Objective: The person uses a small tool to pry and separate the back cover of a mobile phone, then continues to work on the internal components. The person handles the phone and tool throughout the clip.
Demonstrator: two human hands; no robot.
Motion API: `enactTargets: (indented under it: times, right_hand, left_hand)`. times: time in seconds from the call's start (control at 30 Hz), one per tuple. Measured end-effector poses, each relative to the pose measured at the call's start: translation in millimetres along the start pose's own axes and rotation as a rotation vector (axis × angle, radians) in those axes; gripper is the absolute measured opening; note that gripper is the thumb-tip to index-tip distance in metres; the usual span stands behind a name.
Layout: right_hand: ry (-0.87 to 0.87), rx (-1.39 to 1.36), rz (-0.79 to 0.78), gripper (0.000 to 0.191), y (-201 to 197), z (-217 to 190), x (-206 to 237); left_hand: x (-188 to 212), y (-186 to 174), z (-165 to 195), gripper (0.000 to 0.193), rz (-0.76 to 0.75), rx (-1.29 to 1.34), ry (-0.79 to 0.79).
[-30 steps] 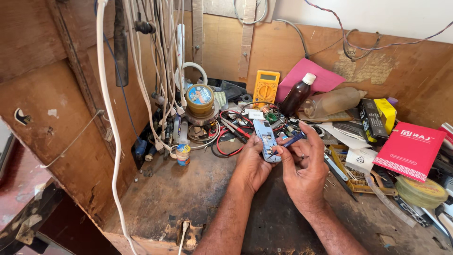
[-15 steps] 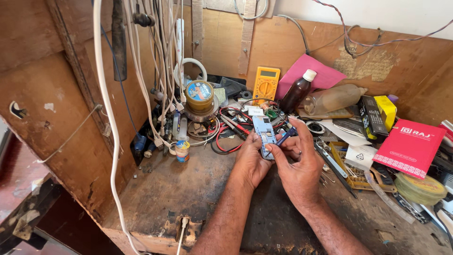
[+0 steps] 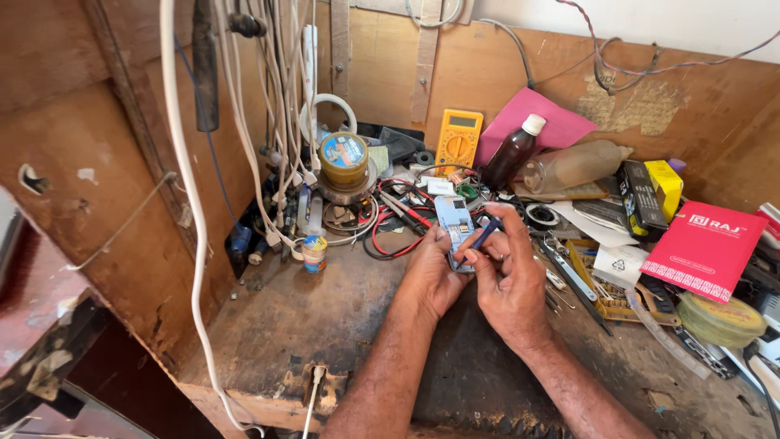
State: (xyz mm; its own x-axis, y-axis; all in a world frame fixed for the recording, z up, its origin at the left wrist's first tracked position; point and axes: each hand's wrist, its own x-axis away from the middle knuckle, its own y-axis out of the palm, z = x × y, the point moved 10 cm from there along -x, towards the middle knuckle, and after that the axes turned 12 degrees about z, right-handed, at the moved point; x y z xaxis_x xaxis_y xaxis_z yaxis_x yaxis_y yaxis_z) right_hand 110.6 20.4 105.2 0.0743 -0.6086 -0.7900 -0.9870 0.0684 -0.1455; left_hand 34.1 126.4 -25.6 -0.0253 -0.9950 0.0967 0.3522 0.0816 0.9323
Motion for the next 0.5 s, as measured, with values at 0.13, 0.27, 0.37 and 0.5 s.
enactTargets:
  times: [0.13, 0.27, 0.37, 0.5]
  right_hand:
    - [-0.010, -0.089, -0.016, 0.062, 1, -4, 1]
    - [-0.047, 0.018, 0.058, 0.067, -2, -2, 0]
    - [-0.016, -0.037, 0.092, 0.067, -4, 4, -4]
    - [-0.002, 0.053, 0.085, 0.066, -5, 9, -5]
  left_hand:
    - [0, -2, -1, 0.037, 0.046, -0.039, -0.010]
    - [-2, -1, -1, 0.037, 0.035, -0.101, 0.016]
    - [-3, 0, -1, 0.038, -0.007, -0.061, 0.026]
    - [-2, 8, 2, 0.036, -0.055, 0.023, 0.043]
